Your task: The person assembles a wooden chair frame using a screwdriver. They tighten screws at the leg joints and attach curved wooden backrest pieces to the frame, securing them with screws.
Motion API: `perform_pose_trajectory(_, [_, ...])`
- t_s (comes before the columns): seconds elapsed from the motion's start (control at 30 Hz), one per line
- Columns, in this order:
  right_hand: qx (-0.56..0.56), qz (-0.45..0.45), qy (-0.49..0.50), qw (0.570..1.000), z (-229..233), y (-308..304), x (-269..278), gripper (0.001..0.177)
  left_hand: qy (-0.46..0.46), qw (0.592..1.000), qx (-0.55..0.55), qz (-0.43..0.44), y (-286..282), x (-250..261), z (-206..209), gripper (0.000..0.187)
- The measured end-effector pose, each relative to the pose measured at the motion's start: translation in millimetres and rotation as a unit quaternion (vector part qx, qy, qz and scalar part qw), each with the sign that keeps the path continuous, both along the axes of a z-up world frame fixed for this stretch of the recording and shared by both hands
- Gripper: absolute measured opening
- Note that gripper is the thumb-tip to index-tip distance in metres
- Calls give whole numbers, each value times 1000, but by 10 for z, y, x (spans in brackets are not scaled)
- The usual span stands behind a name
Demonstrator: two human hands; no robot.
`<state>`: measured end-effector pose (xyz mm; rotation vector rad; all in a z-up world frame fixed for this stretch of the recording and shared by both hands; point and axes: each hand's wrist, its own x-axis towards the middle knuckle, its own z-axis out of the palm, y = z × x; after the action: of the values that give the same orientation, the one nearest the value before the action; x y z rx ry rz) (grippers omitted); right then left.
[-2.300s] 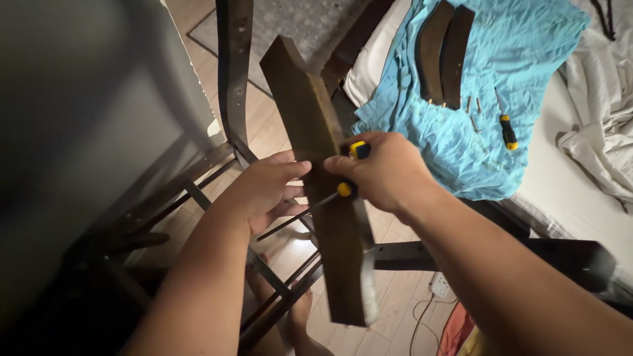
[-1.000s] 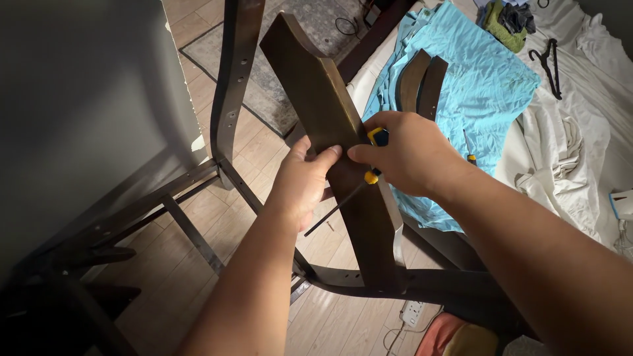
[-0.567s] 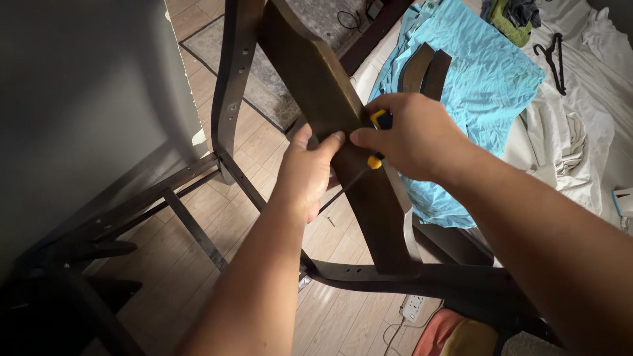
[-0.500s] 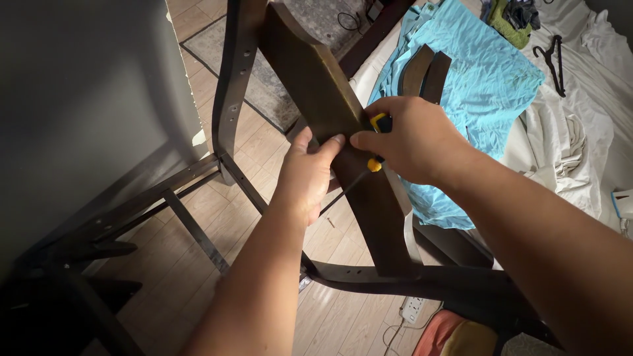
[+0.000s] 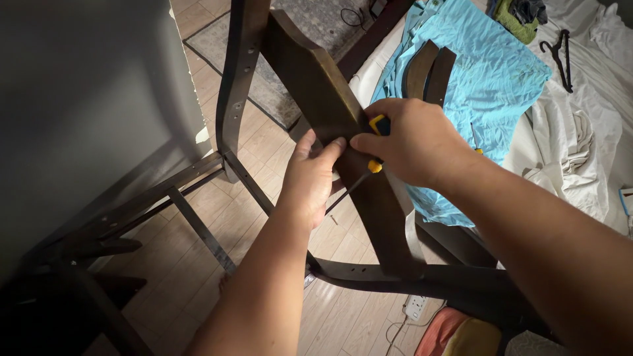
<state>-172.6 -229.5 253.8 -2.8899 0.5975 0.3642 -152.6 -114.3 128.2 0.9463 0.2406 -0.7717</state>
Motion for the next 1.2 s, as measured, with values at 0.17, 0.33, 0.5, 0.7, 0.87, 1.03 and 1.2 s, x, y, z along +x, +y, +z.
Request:
perform_pose_trajectory(0.17, [-6, -4, 14, 1000, 2, -50, 12, 57, -15, 1000, 1, -11, -21, 6, -8, 57])
perform_pose_trajectory(0.33, [5, -18, 19, 1000, 17, -21, 20, 58, -11, 1000, -11, -7, -3, 7, 16, 56])
perform_pose_trajectory(0.5, [22, -25, 24, 999, -16, -7, 18, 57, -4, 1000, 1, -20, 11, -23, 5, 53])
perform_pose_trajectory(0.7, [13, -18, 31, 999, -9, -35, 13, 58, -7, 1000, -2, -23, 34, -40, 8, 52])
perform_pose_trajectory(0.87, [29, -34, 2, 999, -24, -88, -6, 55, -1, 1000, -5, -23, -4, -3, 0, 57])
perform_pose_trajectory(1.03, [103, -142, -24, 984, 57, -159, 27, 54, -69, 986, 152, -20, -47, 57, 42, 71])
perform_pose_trajectory(1.2, [162, -226, -95, 956, 312, -364, 14, 51, -231, 914, 334, -20, -203, 170, 280, 59])
